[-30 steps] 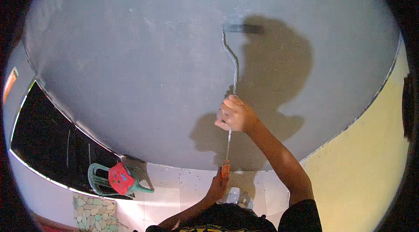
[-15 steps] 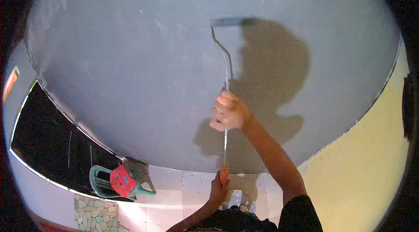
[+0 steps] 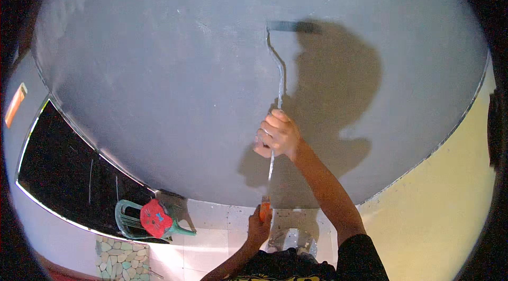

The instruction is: Applying gray paint to a ceiling using a paint roller.

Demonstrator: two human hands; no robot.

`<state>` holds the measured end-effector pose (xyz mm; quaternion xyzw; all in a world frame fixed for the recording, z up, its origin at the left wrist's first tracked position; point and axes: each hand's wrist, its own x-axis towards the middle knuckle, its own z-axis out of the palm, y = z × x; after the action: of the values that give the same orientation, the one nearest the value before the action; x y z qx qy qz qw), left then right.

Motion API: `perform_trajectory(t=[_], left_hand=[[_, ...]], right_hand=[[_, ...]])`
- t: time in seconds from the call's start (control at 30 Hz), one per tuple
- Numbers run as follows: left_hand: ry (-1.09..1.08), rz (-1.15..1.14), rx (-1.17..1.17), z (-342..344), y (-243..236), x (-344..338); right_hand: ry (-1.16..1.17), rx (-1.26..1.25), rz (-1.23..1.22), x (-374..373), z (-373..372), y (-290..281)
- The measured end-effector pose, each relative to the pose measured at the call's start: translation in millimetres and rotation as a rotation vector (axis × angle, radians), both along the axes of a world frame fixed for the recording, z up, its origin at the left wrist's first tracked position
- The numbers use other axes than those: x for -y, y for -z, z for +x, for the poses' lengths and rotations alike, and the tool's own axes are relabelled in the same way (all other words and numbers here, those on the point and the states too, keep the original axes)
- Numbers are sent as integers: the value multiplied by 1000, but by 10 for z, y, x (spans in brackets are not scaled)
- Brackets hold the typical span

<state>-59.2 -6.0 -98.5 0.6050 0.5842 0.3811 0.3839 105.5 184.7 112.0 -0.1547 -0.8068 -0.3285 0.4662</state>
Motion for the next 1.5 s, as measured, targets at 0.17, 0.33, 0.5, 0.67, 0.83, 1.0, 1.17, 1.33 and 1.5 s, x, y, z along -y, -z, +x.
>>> perform_trajectory(t=[0.17,0.33,0.5,0.67,0.83,1.0,1.17,1.33,1.5], left_hand=[[45,137,170,125,-80,78],[82,49,229,80,-288,-243],[54,-87,119,96,-363,-71],[76,-8,270,74,-95,114],[105,57,275,125,-436,-248],[101,-88,262,77,-424,-106],[34,12,273,-107,63,114],[54,1,200,-171,-402,-179],[79,15,65,-221,-257,-63]], right_hand=[[17,115,-38,23,107,65],[36,69,11,-125,42,-359],[28,84,-3,-57,67,-99],[-6,38,-93,61,-15,7],[40,105,32,-141,18,-588],[-40,75,101,-153,9,-245],[-33,29,-93,-31,-211,143],[62,86,-24,-138,-209,-479],[18,82,-30,-141,-213,-236]])
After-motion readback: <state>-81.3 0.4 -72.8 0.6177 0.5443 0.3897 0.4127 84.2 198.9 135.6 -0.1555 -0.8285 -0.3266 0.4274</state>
